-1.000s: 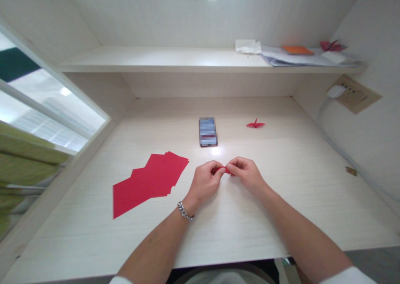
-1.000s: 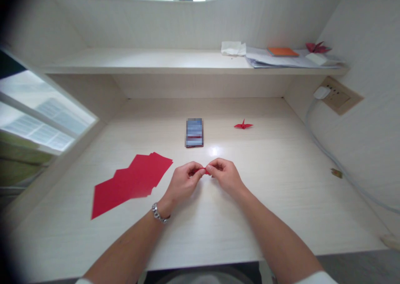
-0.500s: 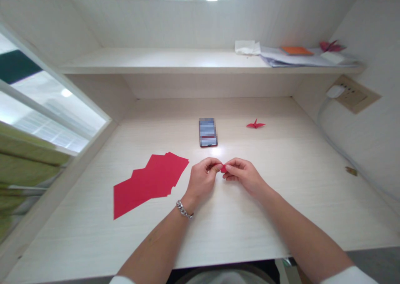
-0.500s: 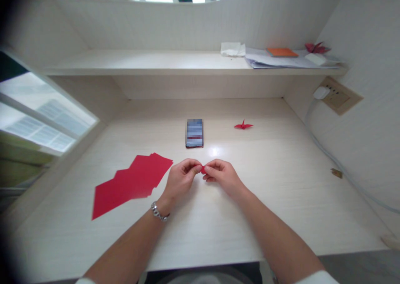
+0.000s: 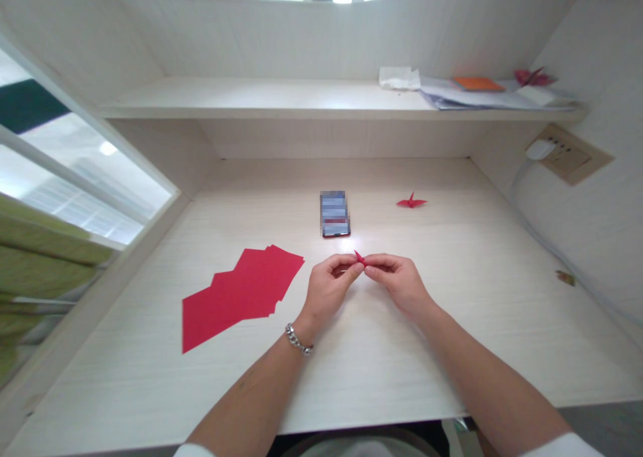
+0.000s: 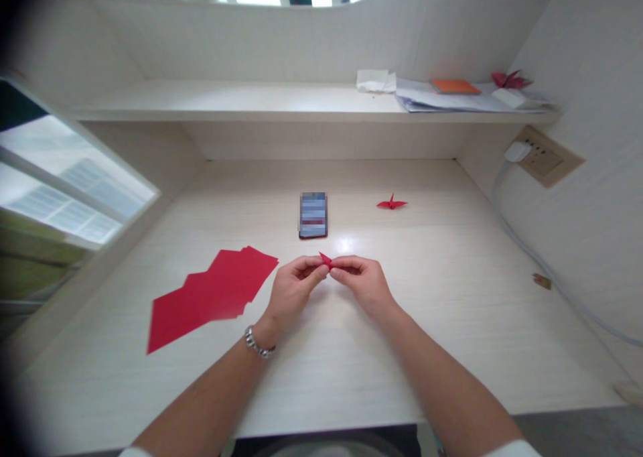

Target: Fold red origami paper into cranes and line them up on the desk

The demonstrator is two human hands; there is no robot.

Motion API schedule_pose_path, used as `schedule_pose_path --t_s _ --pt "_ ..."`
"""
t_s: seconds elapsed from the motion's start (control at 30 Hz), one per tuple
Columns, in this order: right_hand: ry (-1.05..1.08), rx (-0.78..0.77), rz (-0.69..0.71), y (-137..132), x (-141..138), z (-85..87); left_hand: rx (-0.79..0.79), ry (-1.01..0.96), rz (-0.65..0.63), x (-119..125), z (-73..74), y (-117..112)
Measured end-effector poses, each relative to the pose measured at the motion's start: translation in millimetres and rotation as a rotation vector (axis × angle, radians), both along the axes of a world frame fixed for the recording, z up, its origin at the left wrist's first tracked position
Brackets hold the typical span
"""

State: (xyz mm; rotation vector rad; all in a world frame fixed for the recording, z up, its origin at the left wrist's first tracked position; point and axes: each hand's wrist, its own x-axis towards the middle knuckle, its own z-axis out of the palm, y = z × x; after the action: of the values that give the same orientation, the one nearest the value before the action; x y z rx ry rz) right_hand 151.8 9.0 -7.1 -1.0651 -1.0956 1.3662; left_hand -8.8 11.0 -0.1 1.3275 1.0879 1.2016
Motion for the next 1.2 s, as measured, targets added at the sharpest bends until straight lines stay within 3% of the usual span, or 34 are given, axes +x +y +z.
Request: schedule_pose_path --t_s 0.33,0.5,0.7,0.9,1.2 --pt "-0.095 0.137 -0.040 -0.9 -0.7 0.2 0.033 -0.011 0.006 2.6 1.7 -3.8" --pt "-0.130 0.099 -0.066 -2.9 -3.5 2.7 0.050 0.041 0.037 2.9 2.2 -4.6" --pt "-0.026 0.048 -0.103 -3.5 -8.4 2.1 0.031 0.004 0.055 3.9 -0.9 -3.9" --pt "-0.064 -0.077 -0.014 -2.7 -5.5 3.8 0.004 -0.086 0.000 5.8 -3.6 -5.1" --pt "-0.164 0.016 -0.046 -2.5 -2.4 -1.4 -0.076 -0.112 -0.067 4.8 -3.2 -4.4"
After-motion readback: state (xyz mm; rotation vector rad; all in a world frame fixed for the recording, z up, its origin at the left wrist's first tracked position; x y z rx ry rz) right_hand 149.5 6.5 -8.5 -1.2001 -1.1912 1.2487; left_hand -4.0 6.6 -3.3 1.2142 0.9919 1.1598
